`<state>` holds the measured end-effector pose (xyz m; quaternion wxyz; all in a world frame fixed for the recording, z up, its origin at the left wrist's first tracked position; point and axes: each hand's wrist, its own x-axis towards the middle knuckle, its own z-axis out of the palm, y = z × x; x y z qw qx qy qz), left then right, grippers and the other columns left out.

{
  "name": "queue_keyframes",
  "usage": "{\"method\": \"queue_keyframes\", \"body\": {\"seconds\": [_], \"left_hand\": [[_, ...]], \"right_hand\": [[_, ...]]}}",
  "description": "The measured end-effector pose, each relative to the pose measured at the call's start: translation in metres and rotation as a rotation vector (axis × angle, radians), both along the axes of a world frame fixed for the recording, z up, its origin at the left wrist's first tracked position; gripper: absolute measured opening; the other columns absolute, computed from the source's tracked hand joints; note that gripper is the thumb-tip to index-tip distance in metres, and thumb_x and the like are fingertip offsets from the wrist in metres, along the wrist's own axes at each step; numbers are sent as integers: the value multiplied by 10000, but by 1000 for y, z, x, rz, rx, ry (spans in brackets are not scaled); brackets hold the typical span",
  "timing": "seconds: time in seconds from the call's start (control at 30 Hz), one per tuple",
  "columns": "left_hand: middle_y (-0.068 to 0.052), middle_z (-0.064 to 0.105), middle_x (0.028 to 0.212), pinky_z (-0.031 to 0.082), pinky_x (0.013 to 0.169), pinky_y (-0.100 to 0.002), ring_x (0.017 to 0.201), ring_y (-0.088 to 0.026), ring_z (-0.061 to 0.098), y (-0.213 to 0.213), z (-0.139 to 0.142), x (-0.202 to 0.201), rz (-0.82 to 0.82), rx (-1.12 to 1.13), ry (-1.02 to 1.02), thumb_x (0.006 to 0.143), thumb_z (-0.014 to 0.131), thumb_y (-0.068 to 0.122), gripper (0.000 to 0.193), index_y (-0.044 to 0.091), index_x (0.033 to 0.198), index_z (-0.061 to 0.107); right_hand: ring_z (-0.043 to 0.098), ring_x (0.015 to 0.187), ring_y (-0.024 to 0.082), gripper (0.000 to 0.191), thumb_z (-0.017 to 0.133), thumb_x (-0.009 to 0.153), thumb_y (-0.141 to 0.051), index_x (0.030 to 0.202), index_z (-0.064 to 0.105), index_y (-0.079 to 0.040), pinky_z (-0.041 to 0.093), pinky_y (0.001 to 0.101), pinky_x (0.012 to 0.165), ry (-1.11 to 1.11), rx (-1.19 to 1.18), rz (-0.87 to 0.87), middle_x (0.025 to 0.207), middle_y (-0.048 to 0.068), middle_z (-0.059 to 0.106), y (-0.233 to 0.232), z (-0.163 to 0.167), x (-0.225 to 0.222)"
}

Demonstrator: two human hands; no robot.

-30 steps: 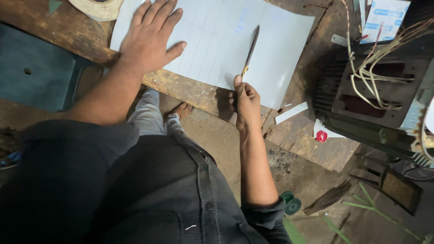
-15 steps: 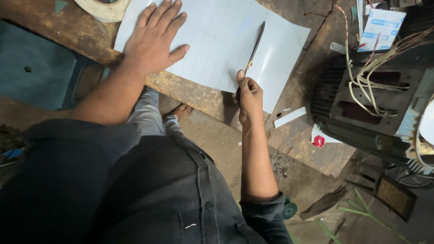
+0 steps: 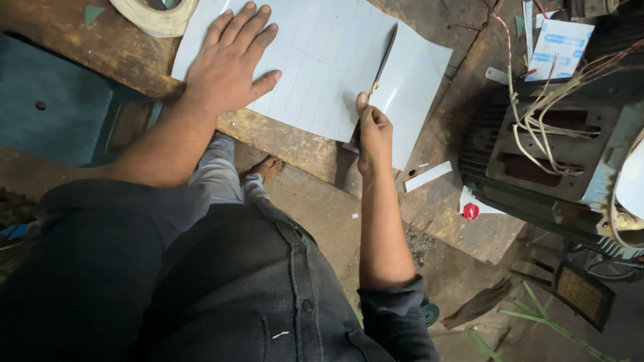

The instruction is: The person lays a steel ruler across a flexible white sheet on a workbench and marks straight lines along it with a pen, repeating across the sheet. They then pick up scissors and cut the sheet lengthwise into narrow strips, holding the sheet up while cutting.

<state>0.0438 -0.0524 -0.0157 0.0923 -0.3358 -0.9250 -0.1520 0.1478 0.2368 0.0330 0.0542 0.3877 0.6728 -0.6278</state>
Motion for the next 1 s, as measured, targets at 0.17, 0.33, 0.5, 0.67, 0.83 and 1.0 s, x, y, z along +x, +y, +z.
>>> {"method": "queue_keyframes", "body": {"seconds": [0.17,0.33,0.5,0.67,0.83,1.0], "left_hand": [[-132,347,1743,169,1313,-486,1621,-277,254,1,2,0,3,-5,6,1122,579,509,659,54,1588,476],[-131,345,1728,168,1311,-485,1622,-276,248,0,3,0,4,-2,7,1120,577,512,661,56,1588,477],[-134,360,1732,177,1301,-482,1610,-274,263,0,1,1,16,-3,27,1103,585,506,666,58,1585,483],[-131,363,1708,195,1316,-484,1624,-277,269,-3,0,0,-11,22,64,1138,592,500,631,60,1578,491],[-186,362,1697,227,1257,-501,1571,-326,286,13,19,8,76,19,31,1091,580,507,693,26,1584,499],[-263,446,1522,362,1059,-513,1298,-388,459,80,35,42,301,-222,-282,1050,523,492,692,-67,1458,535]], "right_hand": [[367,499,58,464,758,856,-567,736,617,-141,298,253,459,38,-51,19,593,-71,435,8,5,-15],[319,472,68,540,770,882,-551,675,483,-144,267,263,440,64,-36,68,567,-64,387,5,5,-17],[354,451,75,523,739,895,-552,677,486,-150,261,264,425,34,-55,75,562,-55,404,11,10,-22],[402,458,82,502,756,866,-563,723,563,-122,285,260,428,35,29,112,584,-30,499,18,13,-33],[603,567,102,511,788,882,-528,800,699,-31,485,286,562,-15,507,160,664,38,660,30,37,-7],[586,596,137,498,797,890,-460,818,705,23,495,334,606,-52,721,131,656,110,666,33,75,73]]}}
